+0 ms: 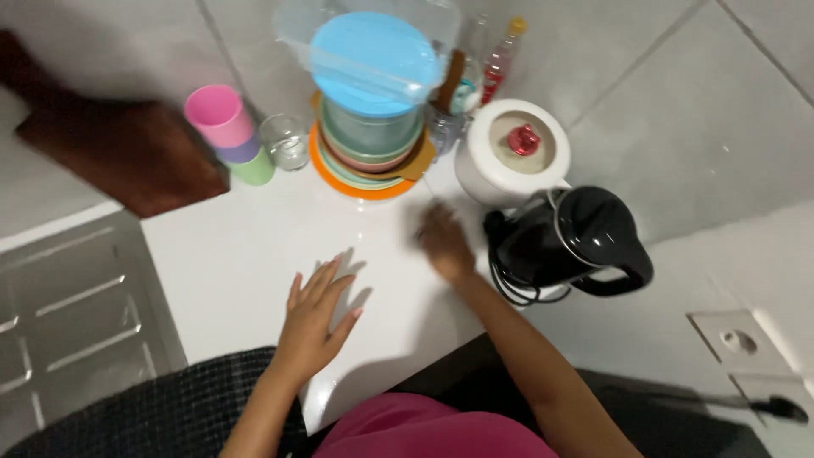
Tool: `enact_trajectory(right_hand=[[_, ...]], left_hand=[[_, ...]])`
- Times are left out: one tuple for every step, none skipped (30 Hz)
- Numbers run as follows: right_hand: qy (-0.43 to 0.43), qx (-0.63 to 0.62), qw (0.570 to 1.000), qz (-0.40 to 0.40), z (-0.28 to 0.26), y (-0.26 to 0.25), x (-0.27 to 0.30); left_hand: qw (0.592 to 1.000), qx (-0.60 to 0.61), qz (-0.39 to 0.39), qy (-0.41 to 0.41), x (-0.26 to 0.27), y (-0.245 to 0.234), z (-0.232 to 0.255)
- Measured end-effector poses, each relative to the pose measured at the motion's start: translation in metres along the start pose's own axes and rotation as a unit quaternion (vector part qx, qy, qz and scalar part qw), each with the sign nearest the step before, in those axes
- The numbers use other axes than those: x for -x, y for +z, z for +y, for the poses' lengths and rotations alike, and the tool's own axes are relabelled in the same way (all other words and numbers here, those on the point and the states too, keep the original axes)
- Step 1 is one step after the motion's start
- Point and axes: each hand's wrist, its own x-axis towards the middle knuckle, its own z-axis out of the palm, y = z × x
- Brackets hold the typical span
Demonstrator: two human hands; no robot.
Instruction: The person cleans the interior of a refrigerator using a cloth, wiping the shelves and door compartments. They then rinse the cloth at the sink and proceed to wipe the exterior of the refrigerator, the countertop, and the sink area.
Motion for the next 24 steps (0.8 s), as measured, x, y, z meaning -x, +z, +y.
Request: enact_trajectory(right_hand=[[0.049,-0.042,0.998,0.018,0.007,-0.010,-0.013],[0.098,-0.088,0.991,0.034,0.007,-0.021,-0.027],[0.146,-0.133,0.979,0.048,0.007,-0.032,-0.041],[0.194,-0.179,0.962,0.064,0.006,-0.044,-0.062],[0.181,-0.189,0.963,0.066,-0.019,-0.045,-0.062],[0.112,-0.115,0.985,0.064,-0.042,-0.047,-0.059],[0.043,-0.040,0.996,0.064,-0.064,-0.048,-0.055],[0.029,-0.046,0.996,0.068,-0.090,-0.050,-0.052],[-0.029,-0.064,0.997,-0.040,-0.115,-0.052,-0.047],[-0.087,-0.078,0.982,-0.148,-0.140,-0.054,-0.040],[-0.100,-0.080,0.981,-0.145,-0.147,-0.072,-0.042],[-0.217,-0.186,0.953,-0.097,-0.152,-0.089,-0.046],[-0.329,-0.286,0.898,-0.051,-0.157,-0.106,-0.049],[-0.342,-0.288,0.893,-0.051,-0.160,-0.097,-0.069],[-0.264,-0.360,0.879,-0.166,-0.164,-0.087,-0.090],[-0.181,-0.420,0.843,-0.283,-0.170,-0.077,-0.108],[-0.193,-0.419,0.840,-0.287,-0.172,-0.072,-0.126],[-0.193,-0.315,0.918,-0.142,-0.173,-0.067,-0.144],[-0.190,-0.203,0.961,0.012,-0.175,-0.063,-0.164],[-0.202,-0.206,0.957,0.012,-0.190,-0.069,-0.165],[-0.163,-0.246,0.955,0.022,-0.205,-0.076,-0.166],[-0.125,-0.285,0.950,0.032,-0.221,-0.084,-0.170],[-0.139,-0.289,0.946,0.031,-0.244,-0.082,-0.163],[-0.196,-0.286,0.937,0.042,-0.265,-0.080,-0.153]], left_hand=[[1.000,-0.014,0.010,-0.017,0.010,-0.003,-0.004],[0.999,-0.018,0.017,-0.031,0.020,-0.007,-0.005],[0.998,-0.024,0.015,-0.058,0.031,-0.011,-0.007],[0.996,-0.032,0.016,-0.083,0.039,-0.018,-0.010],[0.994,-0.038,0.025,-0.096,0.049,-0.021,-0.013],[0.993,-0.033,0.035,-0.109,0.058,-0.022,-0.016],[0.991,-0.027,0.046,-0.122,0.068,-0.022,-0.018],[0.989,-0.030,0.055,-0.134,0.077,-0.025,-0.021],[0.986,-0.029,0.067,-0.147,0.085,-0.027,-0.023],[0.984,-0.028,0.076,-0.160,0.094,-0.030,-0.025],[0.981,-0.030,0.084,-0.170,0.102,-0.034,-0.027],[0.977,-0.031,0.094,-0.189,0.109,-0.038,-0.029],[0.972,-0.031,0.105,-0.208,0.117,-0.042,-0.032],[0.969,-0.032,0.113,-0.219,0.127,-0.047,-0.034],[0.964,-0.038,0.133,-0.226,0.137,-0.051,-0.037],[0.960,-0.043,0.150,-0.233,0.149,-0.054,-0.039],[0.956,-0.043,0.156,-0.245,0.159,-0.054,-0.044],[0.950,-0.048,0.165,-0.259,0.168,-0.053,-0.048],[0.945,-0.053,0.174,-0.273,0.178,-0.053,-0.052],[0.940,-0.054,0.180,-0.284,0.187,-0.045,-0.061],[0.934,-0.074,0.169,-0.306,0.197,-0.038,-0.071],[0.926,-0.094,0.160,-0.328,0.207,-0.033,-0.081],[0.921,-0.095,0.167,-0.340,0.212,-0.028,-0.084],[0.920,-0.106,0.146,-0.349,0.218,-0.023,-0.087]])
